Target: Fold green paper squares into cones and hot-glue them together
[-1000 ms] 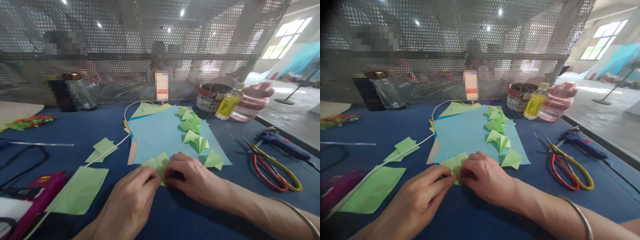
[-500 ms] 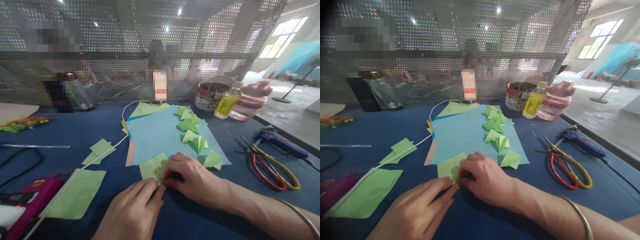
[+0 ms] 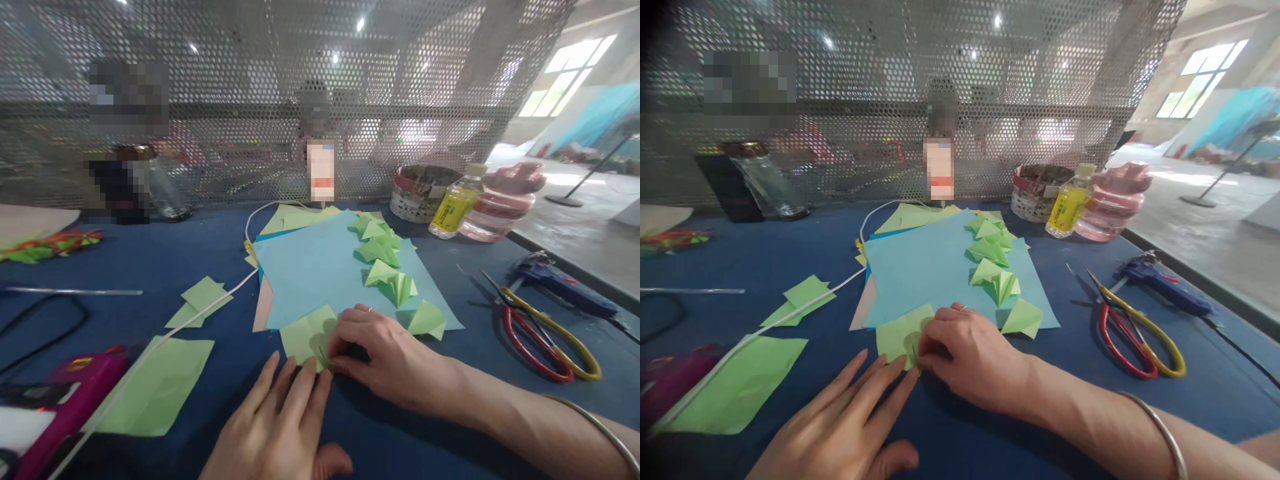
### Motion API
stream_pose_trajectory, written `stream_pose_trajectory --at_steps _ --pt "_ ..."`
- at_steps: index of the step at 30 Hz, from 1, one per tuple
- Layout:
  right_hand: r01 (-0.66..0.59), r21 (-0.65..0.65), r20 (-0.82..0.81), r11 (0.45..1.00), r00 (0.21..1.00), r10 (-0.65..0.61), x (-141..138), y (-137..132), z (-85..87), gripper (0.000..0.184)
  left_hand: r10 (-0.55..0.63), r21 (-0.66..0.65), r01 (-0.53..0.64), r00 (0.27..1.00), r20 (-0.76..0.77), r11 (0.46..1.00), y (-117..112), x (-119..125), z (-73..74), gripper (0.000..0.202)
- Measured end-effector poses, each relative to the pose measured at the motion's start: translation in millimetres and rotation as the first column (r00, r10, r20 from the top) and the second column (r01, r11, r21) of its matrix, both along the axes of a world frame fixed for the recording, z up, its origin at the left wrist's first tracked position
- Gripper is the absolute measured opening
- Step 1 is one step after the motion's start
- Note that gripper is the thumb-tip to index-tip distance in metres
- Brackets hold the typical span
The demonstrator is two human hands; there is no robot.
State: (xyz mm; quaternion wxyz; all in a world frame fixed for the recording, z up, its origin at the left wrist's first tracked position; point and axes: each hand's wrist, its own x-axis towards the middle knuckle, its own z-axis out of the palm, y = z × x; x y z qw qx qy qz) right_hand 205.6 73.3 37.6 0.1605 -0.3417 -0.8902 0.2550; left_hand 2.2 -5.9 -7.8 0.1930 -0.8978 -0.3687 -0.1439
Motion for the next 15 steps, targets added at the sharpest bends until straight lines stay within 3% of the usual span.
stream_pose_trajectory --at_steps 7,15 --pt "-0.009 0.001 0.005 1.0 1.0 0.009 -0.1 -1.2 1.8 0.007 0.027 0.005 -0.027 0.996 -0.083 1.0 0.3 -3.3 4.4 0.055" --pt "-0.004 0.007 -0.003 1.0 1.0 0.004 0.3 -1.7 0.5 0.008 0.045 -0.064 -0.049 0.997 -0.062 0.997 1.5 -2.7 9.7 0.052"
